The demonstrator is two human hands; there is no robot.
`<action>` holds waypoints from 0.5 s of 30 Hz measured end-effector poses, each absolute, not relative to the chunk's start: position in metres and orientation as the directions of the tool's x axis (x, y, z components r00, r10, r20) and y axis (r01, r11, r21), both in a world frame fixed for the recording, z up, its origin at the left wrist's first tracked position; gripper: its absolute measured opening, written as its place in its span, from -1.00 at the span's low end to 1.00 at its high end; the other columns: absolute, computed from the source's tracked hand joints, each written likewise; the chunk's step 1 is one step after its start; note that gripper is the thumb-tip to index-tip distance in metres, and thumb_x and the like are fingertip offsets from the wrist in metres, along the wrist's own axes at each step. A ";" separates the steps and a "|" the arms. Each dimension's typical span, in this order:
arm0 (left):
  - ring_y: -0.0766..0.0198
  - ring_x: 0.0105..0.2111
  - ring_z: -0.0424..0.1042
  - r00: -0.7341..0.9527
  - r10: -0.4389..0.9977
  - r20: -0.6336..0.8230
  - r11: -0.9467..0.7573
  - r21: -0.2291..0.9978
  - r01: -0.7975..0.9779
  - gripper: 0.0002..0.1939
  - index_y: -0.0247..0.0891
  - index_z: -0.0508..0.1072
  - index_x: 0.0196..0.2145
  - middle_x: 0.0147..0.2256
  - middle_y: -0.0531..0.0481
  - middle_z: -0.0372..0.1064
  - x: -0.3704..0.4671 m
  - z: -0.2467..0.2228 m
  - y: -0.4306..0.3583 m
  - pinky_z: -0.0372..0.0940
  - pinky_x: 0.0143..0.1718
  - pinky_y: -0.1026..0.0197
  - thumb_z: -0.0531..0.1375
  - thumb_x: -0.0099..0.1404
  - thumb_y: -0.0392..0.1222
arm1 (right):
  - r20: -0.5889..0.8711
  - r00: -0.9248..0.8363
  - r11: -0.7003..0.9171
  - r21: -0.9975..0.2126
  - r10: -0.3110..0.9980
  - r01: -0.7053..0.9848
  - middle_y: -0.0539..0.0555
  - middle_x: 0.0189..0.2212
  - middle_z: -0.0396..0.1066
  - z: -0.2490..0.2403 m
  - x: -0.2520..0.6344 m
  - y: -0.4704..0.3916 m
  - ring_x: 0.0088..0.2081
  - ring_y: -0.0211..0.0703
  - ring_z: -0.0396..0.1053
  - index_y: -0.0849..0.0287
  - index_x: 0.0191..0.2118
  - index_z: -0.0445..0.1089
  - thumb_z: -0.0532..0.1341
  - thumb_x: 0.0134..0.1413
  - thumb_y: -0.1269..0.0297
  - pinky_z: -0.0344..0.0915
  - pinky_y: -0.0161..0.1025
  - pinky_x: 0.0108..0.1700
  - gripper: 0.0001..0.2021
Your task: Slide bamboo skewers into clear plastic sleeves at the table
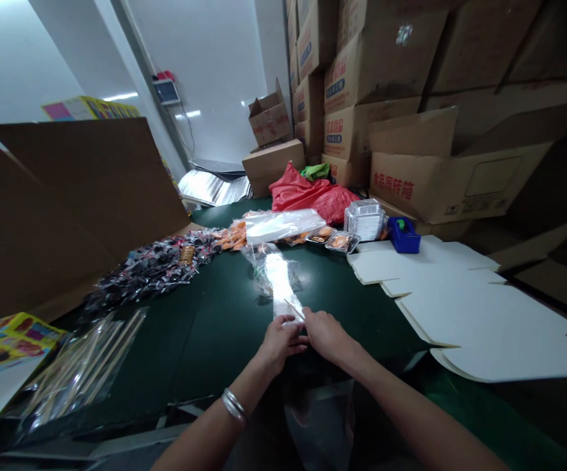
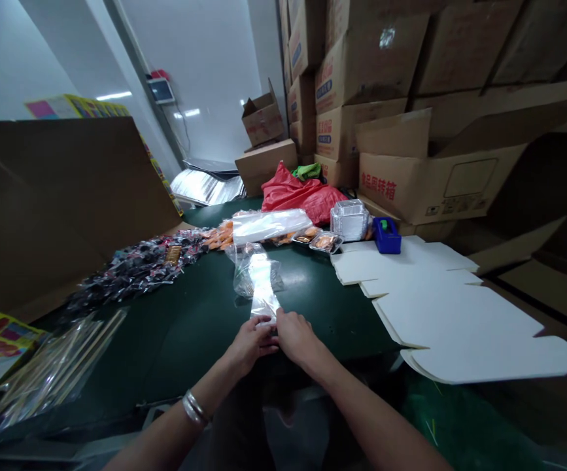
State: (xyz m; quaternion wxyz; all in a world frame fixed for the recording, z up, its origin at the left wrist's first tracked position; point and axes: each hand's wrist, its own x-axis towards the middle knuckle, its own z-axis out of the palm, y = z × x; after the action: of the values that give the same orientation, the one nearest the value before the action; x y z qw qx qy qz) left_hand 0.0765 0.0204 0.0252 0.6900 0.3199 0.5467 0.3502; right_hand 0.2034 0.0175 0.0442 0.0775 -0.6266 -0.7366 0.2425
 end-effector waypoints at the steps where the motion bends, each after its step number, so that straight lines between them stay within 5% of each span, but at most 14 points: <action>1: 0.31 -0.54 0.47 0.163 0.831 -0.533 0.553 0.823 -0.130 -0.83 -0.31 0.25 -0.24 -0.38 -0.05 0.41 0.079 0.025 0.019 0.36 -0.49 0.27 0.13 0.19 -0.38 | -0.178 -0.190 0.083 -0.481 0.966 0.873 0.36 -0.27 0.47 0.042 0.204 0.024 -0.21 0.23 0.45 0.33 -0.04 0.32 0.15 0.04 0.44 0.29 -0.08 -0.28 -0.68; 6: 0.27 -0.50 0.49 0.193 0.828 -0.526 0.555 0.818 -0.151 -0.89 -0.32 0.28 -0.34 -0.39 -0.06 0.42 0.085 0.023 0.020 0.36 -0.47 0.27 0.13 0.15 -0.41 | -0.117 -0.135 0.026 -0.651 0.984 0.759 0.22 -0.28 0.46 0.038 0.214 0.057 -0.25 0.01 0.45 0.29 -0.05 0.30 0.15 0.03 0.45 0.29 -0.21 -0.27 -0.69; 10: 0.30 -0.44 0.49 0.194 0.836 -0.514 0.547 0.810 -0.212 -0.85 -0.31 0.31 -0.31 -0.34 -0.08 0.44 0.085 0.020 0.026 0.37 -0.40 0.29 0.16 0.12 -0.39 | -0.039 -0.145 0.059 -0.787 0.989 0.614 0.12 -0.14 0.40 0.031 0.216 0.047 -0.28 -0.20 0.43 0.18 0.06 0.24 0.17 0.10 0.21 0.33 -0.32 -0.28 -0.60; 15: 0.28 -0.50 0.43 0.202 0.838 -0.506 0.543 0.810 -0.224 -0.84 -0.32 0.38 -0.33 -0.49 -0.05 0.43 0.089 0.014 0.020 0.36 -0.42 0.25 0.08 0.09 -0.40 | 0.319 0.079 0.218 -0.787 0.944 0.577 0.18 -0.10 0.33 0.012 0.193 0.022 -0.11 -0.05 0.31 0.23 -0.02 0.32 0.24 0.01 0.15 0.26 -0.15 -0.05 -0.58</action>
State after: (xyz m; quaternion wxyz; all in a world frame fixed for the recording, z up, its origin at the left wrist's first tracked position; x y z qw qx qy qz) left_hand 0.0885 0.0203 0.0139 0.7145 0.3008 0.5107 0.3718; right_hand 0.1926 0.0216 0.0121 0.4386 -0.5893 -0.6454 0.2094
